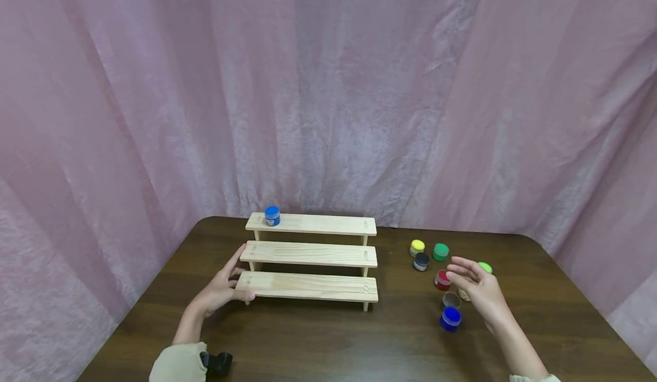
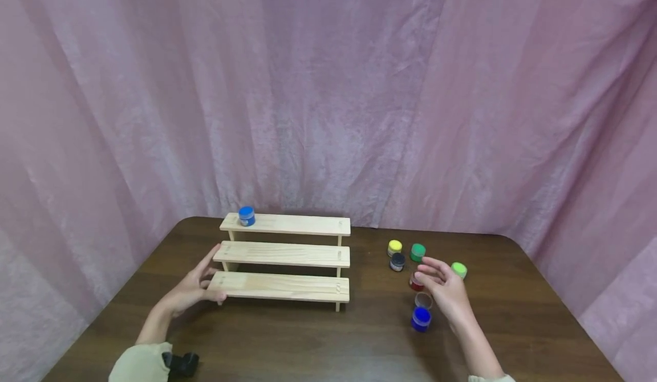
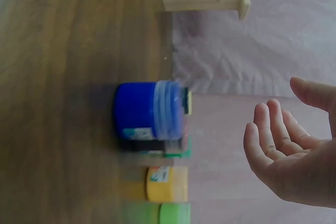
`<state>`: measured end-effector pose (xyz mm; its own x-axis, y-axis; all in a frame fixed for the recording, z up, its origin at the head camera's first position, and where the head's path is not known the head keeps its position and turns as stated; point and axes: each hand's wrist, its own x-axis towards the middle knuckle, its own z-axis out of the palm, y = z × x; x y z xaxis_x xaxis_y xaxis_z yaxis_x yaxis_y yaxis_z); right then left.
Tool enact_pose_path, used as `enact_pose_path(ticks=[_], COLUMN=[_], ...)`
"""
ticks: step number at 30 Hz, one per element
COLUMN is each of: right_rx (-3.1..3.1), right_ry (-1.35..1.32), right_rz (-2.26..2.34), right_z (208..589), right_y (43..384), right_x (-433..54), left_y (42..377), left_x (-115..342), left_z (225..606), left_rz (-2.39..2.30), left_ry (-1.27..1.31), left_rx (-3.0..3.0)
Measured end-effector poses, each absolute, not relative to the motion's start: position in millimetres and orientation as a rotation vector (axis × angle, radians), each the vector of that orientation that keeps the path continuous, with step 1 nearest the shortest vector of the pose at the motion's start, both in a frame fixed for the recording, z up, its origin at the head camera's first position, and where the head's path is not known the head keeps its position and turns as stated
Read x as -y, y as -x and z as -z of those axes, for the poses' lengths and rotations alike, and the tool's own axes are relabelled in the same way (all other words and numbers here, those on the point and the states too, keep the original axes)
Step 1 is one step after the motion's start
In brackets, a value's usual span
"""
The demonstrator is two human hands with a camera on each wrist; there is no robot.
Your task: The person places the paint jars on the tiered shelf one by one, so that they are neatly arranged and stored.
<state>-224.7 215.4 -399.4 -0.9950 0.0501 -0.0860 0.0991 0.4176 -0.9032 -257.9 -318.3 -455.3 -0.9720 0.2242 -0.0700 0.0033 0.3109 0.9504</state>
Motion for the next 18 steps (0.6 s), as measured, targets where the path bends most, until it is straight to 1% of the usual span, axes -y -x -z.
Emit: enact_pose_path(ticks=[8, 18], right_rx=[-2.591, -2.601], right_ry=[-0.191, -0.234], right_rz=[1.669, 1.789], right_z=[413.2, 428.4], right_y=[222.5, 221.5], right_x=[-225.0, -232.2], left_y=[257.3, 257.9], left_x=[318.7, 318.8], left_z=[456.2, 454.9], left_rz=[-1.724, -1.707], left_ry=[-0.214, -0.199], left_rx=[-2.388, -2.408])
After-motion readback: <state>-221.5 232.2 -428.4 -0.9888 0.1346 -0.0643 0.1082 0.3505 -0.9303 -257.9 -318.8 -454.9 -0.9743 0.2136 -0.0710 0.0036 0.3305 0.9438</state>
